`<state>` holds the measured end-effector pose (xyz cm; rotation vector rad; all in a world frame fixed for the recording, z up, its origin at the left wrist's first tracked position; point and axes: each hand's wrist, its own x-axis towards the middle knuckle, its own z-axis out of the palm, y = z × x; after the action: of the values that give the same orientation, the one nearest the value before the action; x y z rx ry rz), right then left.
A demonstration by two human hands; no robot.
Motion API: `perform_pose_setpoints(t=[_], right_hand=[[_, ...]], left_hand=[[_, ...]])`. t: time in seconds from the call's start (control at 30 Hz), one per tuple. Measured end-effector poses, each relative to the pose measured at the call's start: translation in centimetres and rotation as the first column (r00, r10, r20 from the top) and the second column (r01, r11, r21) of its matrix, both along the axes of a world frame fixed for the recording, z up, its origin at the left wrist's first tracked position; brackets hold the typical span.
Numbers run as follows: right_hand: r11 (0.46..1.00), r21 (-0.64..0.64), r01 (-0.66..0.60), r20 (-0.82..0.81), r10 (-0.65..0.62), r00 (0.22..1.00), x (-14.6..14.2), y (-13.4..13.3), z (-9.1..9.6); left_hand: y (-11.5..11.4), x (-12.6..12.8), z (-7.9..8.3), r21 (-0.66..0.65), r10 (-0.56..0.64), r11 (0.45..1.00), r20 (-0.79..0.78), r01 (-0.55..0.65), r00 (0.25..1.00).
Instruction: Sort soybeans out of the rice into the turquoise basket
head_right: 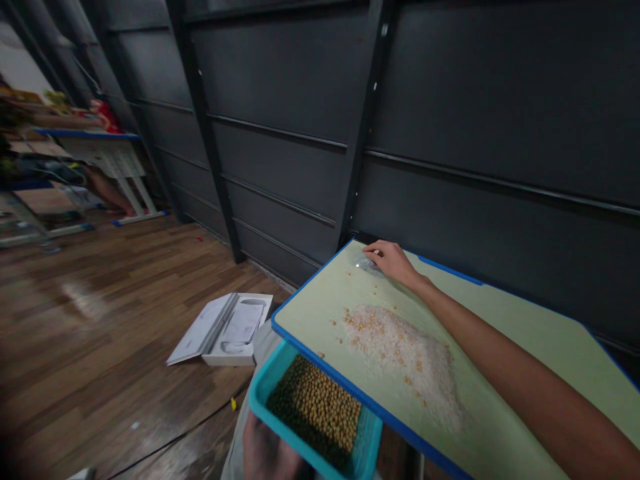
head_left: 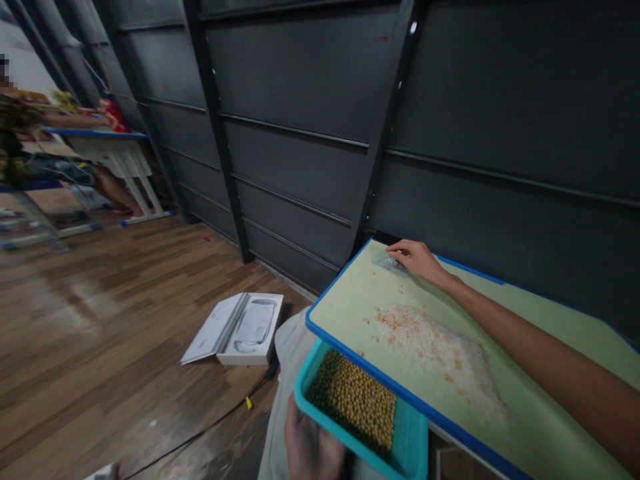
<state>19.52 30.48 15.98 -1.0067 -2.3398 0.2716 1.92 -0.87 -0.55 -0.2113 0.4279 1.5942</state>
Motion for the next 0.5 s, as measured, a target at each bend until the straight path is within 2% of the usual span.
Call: perform_pose_setpoints(t=[0.1, 0.23, 0.5], right_hand=[[0.996, -0.044, -0.078, -0.028, 0.077, 0.997, -1.8, -0.7, 0.1], [0.979, -0.095, -0.180, -0.044, 0.176, 0.983, -3.7, -2.3, 0.6], [0.915, -0.221, -0.336, -0.069, 0.330, 0.942, -5.2, -6.3, 1.2]], left_hand=[[0.0, -0.2, 0.3, -0.044, -0.003, 0.999, 0.081, 0.007, 0.997], [0.0, -0.3, 0.8, -0.084, 0.031, 0.996, 0.081, -0.024, 0.996], [0.0, -0.2, 1.2, -0.059, 0.039, 0.998, 0.154, -0.030, 0.987]])
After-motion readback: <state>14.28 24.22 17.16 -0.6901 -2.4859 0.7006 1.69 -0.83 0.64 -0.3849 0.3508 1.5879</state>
